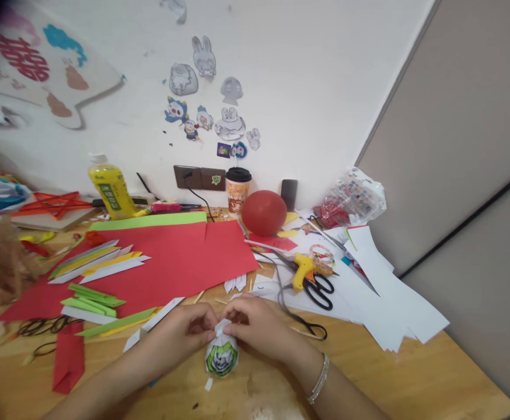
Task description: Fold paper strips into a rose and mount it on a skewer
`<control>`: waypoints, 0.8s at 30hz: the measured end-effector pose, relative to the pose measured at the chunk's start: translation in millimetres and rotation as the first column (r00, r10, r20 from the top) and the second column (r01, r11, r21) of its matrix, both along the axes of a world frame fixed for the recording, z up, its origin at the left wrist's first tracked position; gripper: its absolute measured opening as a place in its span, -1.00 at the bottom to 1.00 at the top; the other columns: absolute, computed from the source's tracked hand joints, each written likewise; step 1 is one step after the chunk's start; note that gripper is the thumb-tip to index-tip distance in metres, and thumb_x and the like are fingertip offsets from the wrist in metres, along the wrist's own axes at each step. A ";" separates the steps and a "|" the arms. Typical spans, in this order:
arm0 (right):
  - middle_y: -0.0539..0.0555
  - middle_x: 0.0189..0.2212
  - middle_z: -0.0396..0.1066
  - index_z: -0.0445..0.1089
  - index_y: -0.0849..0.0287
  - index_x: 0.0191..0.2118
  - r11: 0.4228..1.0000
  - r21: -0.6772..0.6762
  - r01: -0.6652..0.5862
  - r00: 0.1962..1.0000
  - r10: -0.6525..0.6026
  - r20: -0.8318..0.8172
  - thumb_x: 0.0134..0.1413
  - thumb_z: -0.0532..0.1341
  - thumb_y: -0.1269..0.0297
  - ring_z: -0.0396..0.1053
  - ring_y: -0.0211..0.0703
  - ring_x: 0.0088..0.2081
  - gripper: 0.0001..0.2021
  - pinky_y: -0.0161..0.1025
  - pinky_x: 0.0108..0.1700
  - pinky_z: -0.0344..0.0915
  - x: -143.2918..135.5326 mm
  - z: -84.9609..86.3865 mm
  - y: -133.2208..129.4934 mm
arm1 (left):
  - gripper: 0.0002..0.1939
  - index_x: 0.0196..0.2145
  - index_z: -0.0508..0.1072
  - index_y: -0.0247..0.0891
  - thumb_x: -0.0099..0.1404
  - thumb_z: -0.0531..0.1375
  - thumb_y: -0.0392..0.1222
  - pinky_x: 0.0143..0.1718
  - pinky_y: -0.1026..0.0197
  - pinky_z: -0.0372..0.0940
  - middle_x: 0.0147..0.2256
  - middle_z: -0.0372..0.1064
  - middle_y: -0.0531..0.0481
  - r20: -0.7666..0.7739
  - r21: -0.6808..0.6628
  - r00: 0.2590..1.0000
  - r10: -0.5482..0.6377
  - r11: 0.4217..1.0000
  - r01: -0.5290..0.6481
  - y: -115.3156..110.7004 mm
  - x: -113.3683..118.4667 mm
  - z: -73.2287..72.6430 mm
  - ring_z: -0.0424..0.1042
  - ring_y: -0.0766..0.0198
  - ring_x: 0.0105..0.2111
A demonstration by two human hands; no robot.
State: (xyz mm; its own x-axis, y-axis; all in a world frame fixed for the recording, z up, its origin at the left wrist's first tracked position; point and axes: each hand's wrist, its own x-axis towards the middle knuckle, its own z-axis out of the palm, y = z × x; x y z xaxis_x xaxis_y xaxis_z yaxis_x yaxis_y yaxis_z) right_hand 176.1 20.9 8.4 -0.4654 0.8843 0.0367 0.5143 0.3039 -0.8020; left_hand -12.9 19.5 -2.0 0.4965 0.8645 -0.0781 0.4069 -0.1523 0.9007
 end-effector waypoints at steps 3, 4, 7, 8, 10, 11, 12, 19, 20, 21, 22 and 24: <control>-0.04 -0.41 0.37 0.43 0.13 -0.34 0.993 0.073 -0.088 0.995 0.086 0.041 -0.04 0.25 0.51 0.31 -0.24 -0.31 -0.85 -0.34 -0.25 0.18 1.8 3.2 -0.7 | -0.89 -0.55 0.37 -0.24 0.06 0.07 -0.32 -0.47 0.32 0.13 -0.54 0.32 0.10 -0.101 0.092 0.994 0.040 0.995 -0.031 -2.8 3.3 1.9 0.29 0.31 -0.50; -0.04 -0.43 0.37 0.43 0.13 -0.35 0.989 0.106 -0.099 0.994 0.093 0.059 -0.04 0.24 0.53 0.30 -0.24 -0.31 -0.85 -0.34 -0.25 0.18 1.7 3.7 -1.1 | -0.88 -0.56 0.36 -0.24 0.05 0.06 -0.34 -0.48 0.32 0.12 -0.55 0.31 0.10 -0.117 0.111 0.992 0.051 0.993 -0.038 -3.2 4.3 2.4 0.28 0.32 -0.50; -0.03 -0.46 0.37 0.42 0.15 -0.38 0.970 0.222 -0.099 0.993 0.081 0.088 -0.02 0.21 0.55 0.28 -0.22 -0.31 -0.85 -0.31 -0.23 0.17 0.1 2.2 -1.9 | -0.90 -0.57 0.36 -0.24 0.05 0.08 -0.31 -0.48 0.31 0.13 -0.57 0.29 0.10 -0.085 0.083 0.994 0.074 0.994 -0.067 -2.4 6.0 3.5 0.27 0.31 -0.52; -0.03 -0.47 0.37 0.43 0.15 -0.39 0.965 0.247 -0.086 0.995 0.069 0.077 -0.01 0.21 0.54 0.28 -0.22 -0.30 -0.86 -0.31 -0.22 0.17 -0.5 0.8 -2.0 | -0.92 -0.55 0.36 -0.24 0.06 0.10 -0.28 -0.47 0.30 0.15 -0.57 0.29 0.10 -0.036 0.043 0.996 0.077 0.996 -0.075 -1.8 6.2 3.9 0.29 0.30 -0.51; -0.02 -0.47 0.39 0.43 0.15 -0.41 0.970 0.243 -0.012 1.000 0.011 0.004 0.01 0.20 0.50 0.29 -0.22 -0.32 -0.88 -0.30 -0.23 0.19 -1.7 -2.9 -1.5 | -0.92 -0.47 0.38 -0.24 0.10 0.13 -0.19 -0.39 0.28 0.22 -0.49 0.35 0.06 0.114 -0.058 0.990 0.089 0.995 -0.083 -0.9 6.9 4.8 0.35 0.26 -0.42; -0.02 -0.46 0.40 0.44 0.15 -0.40 0.977 0.209 0.047 0.998 -0.036 -0.055 0.02 0.20 0.47 0.31 -0.22 -0.33 -0.90 -0.30 -0.24 0.20 -2.5 -4.9 -1.1 | -0.87 -0.42 0.39 -0.23 0.12 0.15 -0.13 -0.34 0.26 0.25 -0.43 0.38 0.04 0.201 -0.123 0.973 0.115 0.988 -0.091 -1.1 7.7 5.3 0.37 0.23 -0.37; -0.01 -0.44 0.42 0.44 0.15 -0.39 0.981 0.163 0.110 0.989 -0.091 -0.120 0.01 0.20 0.46 0.32 -0.23 -0.34 -0.91 -0.30 -0.24 0.22 -3.3 -6.8 -0.6 | -0.81 -0.36 0.39 -0.23 0.14 0.15 -0.06 -0.32 0.23 0.27 -0.39 0.39 0.01 0.285 -0.211 0.947 0.147 0.974 -0.088 -1.7 9.0 5.8 0.38 0.20 -0.33; 0.04 -0.42 0.46 0.45 0.17 -0.39 0.923 0.218 0.316 0.931 -0.258 -0.257 0.04 0.17 0.42 0.38 -0.19 -0.32 -0.89 -0.25 -0.23 0.28 -12.6 -10.8 -3.9 | -0.57 -0.30 0.36 -0.29 0.17 0.09 0.18 -0.55 0.29 0.24 -0.50 0.39 -0.01 0.532 -0.696 0.722 0.442 0.714 0.075 -14.3 27.2 5.8 0.35 0.33 -0.60; 0.05 -0.41 0.47 0.46 0.16 -0.37 0.907 0.307 0.287 0.947 -0.221 -0.233 0.06 0.16 0.42 0.37 -0.18 -0.31 -0.88 -0.23 -0.22 0.28 -13.7 -10.4 -5.3 | -0.59 -0.33 0.35 -0.29 0.15 0.12 0.16 -0.59 0.33 0.19 -0.52 0.37 0.01 0.525 -0.700 0.696 0.490 0.714 0.026 -15.4 29.5 5.2 0.31 0.37 -0.62; 0.05 -0.41 0.48 0.46 0.14 -0.33 0.886 0.392 0.247 0.962 -0.176 -0.208 0.09 0.15 0.41 0.37 -0.17 -0.32 -0.86 -0.21 -0.22 0.28 -14.5 -9.8 -6.8 | -0.61 -0.36 0.35 -0.28 0.13 0.15 0.14 -0.62 0.35 0.14 -0.54 0.34 0.04 0.519 -0.697 0.666 0.535 0.717 -0.032 -16.1 31.3 4.3 0.28 0.39 -0.64; 0.05 -0.40 0.49 0.46 0.14 -0.28 0.860 0.468 0.200 0.975 -0.129 -0.180 0.12 0.13 0.41 0.37 -0.17 -0.32 -0.85 -0.20 -0.22 0.29 -15.2 -8.9 -8.4 | -0.63 -0.38 0.34 -0.27 0.12 0.16 0.13 -0.63 0.35 0.12 -0.56 0.31 0.07 0.514 -0.690 0.639 0.573 0.718 -0.089 -16.5 32.5 3.4 0.25 0.39 -0.64; 0.08 -0.35 0.51 0.43 0.15 -0.18 0.773 0.626 0.107 0.992 -0.044 -0.114 0.16 0.08 0.44 0.37 -0.16 -0.33 -0.80 -0.18 -0.23 0.30 -15.7 -6.2 -11.9 | -0.63 -0.40 0.34 -0.26 0.11 0.15 0.14 -0.62 0.33 0.12 -0.57 0.28 0.07 0.483 -0.658 0.629 0.609 0.726 -0.199 -16.3 33.0 1.3 0.26 0.35 -0.60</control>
